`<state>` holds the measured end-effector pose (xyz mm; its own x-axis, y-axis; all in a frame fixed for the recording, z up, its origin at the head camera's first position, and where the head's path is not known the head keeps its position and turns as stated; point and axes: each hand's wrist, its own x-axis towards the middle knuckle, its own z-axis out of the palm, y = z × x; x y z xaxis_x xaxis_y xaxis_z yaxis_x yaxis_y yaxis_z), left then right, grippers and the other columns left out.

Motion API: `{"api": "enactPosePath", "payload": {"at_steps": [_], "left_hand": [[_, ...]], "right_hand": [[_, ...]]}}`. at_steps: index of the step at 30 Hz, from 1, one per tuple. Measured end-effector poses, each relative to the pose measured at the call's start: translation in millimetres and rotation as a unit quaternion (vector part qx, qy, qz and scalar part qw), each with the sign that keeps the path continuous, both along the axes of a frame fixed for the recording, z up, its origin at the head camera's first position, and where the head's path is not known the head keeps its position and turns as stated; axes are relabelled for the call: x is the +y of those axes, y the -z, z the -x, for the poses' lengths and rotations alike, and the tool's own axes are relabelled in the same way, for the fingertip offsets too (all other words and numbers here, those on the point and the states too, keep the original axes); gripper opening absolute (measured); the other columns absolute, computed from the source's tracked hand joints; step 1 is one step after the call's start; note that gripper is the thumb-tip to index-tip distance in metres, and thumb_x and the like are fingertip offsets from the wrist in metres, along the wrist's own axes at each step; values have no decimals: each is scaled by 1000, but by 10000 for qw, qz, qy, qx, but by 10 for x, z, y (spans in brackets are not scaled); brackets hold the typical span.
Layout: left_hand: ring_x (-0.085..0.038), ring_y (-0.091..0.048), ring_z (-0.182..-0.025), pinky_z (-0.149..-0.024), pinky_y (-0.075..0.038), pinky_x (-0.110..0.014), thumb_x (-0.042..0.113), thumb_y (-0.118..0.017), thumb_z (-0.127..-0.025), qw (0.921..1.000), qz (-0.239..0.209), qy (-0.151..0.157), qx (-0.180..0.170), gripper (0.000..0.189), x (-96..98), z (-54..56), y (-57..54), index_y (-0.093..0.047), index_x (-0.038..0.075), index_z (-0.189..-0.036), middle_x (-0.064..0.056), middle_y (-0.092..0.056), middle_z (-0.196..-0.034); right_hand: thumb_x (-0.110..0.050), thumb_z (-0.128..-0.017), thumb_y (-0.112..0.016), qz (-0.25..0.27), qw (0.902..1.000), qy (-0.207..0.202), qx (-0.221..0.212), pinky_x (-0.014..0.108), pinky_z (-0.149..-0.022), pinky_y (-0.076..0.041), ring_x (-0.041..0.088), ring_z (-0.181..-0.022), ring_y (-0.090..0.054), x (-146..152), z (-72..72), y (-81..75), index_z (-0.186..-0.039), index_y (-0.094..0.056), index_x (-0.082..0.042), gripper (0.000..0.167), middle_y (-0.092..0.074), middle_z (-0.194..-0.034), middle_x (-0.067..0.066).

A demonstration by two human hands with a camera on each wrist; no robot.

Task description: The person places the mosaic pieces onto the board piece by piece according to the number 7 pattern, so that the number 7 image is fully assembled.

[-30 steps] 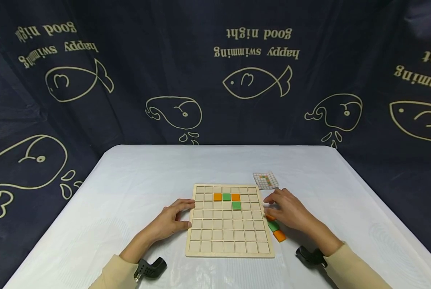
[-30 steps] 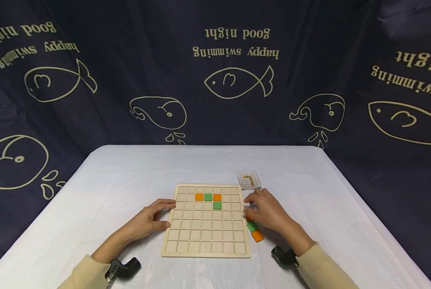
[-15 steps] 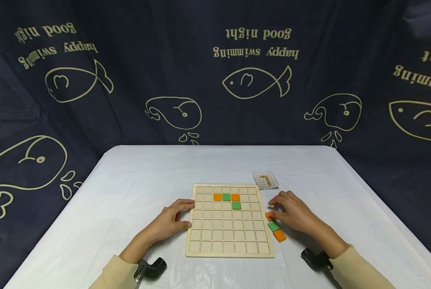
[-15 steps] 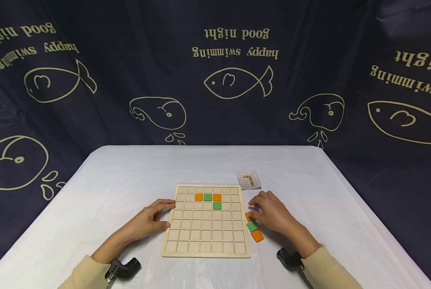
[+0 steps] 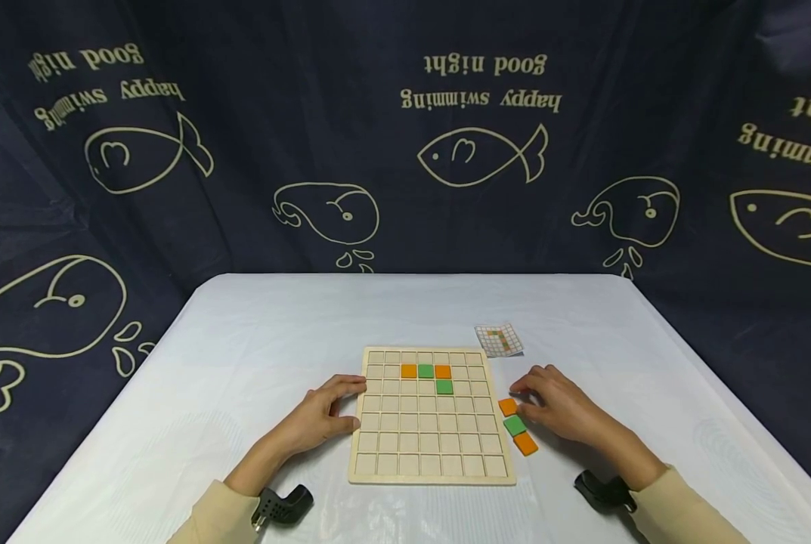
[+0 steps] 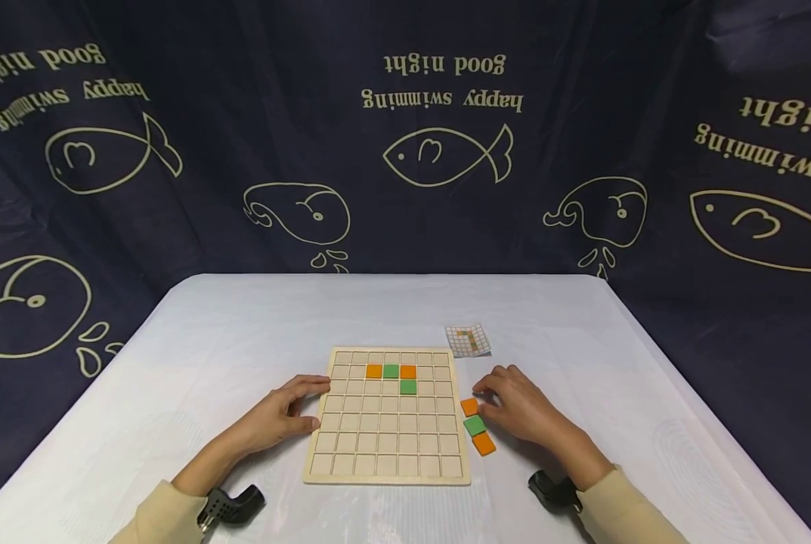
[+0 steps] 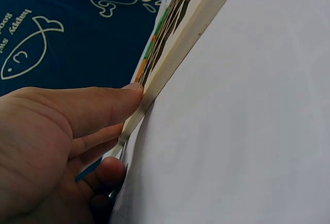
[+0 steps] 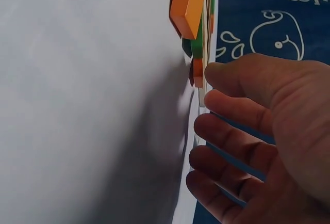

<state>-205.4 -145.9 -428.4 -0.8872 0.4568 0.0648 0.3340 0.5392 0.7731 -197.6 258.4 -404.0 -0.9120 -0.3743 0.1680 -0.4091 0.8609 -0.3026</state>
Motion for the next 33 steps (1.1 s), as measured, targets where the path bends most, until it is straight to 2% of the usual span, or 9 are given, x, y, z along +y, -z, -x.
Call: {"api": "enactPosePath", "payload": {"at_steps": [3,6,8,15,23,27,30,33], "left_hand": [[-16,-46,-105,-105,-5,-72,17,-73,-81,10000,8,18,43,55,-4,6,9,-54,8,-132,-1,-44,-144],[-13,-46,-91,-104,-6,-72,17,-72,-81,10000,38,55,73,55,-8,10,7,-53,8,-133,-1,-44,-144],[-13,-46,-88,-105,-6,-72,17,-72,-81,9999,45,60,75,56,-9,8,4,-53,7,-133,-1,-44,-144],[-21,-44,-110,-105,-6,-72,17,-73,-81,9999,18,61,81,55,-6,4,2,-54,7,-132,-2,-44,-144],[-25,-37,-133,-106,-1,-72,17,-73,-81,10000,-51,20,-19,56,-5,5,6,-54,8,-133,-1,-44,-145],[-21,-47,-112,-105,-2,-72,18,-73,-81,10000,-50,53,13,56,-6,7,5,-53,8,-133,-1,-44,-145],[-19,-48,-100,-104,-5,-71,18,-73,-81,10000,-18,58,60,56,-6,7,4,-53,9,-133,-2,-44,-144],[-19,-46,-112,-105,-5,-71,18,-73,-81,10000,-11,37,23,56,-3,7,6,-54,9,-133,0,-44,-144]], "right_hand": [[-17,-78,-73,45,9999,-110,-54,28,-73,-41,9,-84,-44,26,-2,-1,-99,-70,-15,22,-60,-92,-6],[-16,-78,-73,60,9998,-203,-43,26,-72,-41,9,-83,-44,51,-3,9,-100,-70,-16,22,-60,-91,-8],[-16,-78,-73,69,9996,-272,-10,25,-71,-40,8,-83,-44,62,-4,17,-101,-70,-16,23,-59,-90,-8],[-15,-78,-73,45,9994,-347,38,23,-70,-38,8,-82,-42,75,-7,45,-102,-70,-16,24,-57,-89,-9],[-18,-79,-72,-29,9993,-277,-268,22,-67,-34,9,-83,-41,60,1,43,-106,-70,-18,27,-56,-89,-9],[-18,-79,-72,-8,9991,-247,-338,21,-66,-32,9,-82,-40,56,3,37,-107,-70,-19,27,-56,-89,-9],[-17,-80,-72,10,9990,-239,-383,21,-66,-31,9,-81,-39,56,7,39,-107,-70,-20,27,-56,-89,-9],[-17,-80,-72,30,9989,-225,-411,22,-66,-30,10,-81,-39,56,12,41,-106,-70,-21,26,-55,-88,-9]]}}
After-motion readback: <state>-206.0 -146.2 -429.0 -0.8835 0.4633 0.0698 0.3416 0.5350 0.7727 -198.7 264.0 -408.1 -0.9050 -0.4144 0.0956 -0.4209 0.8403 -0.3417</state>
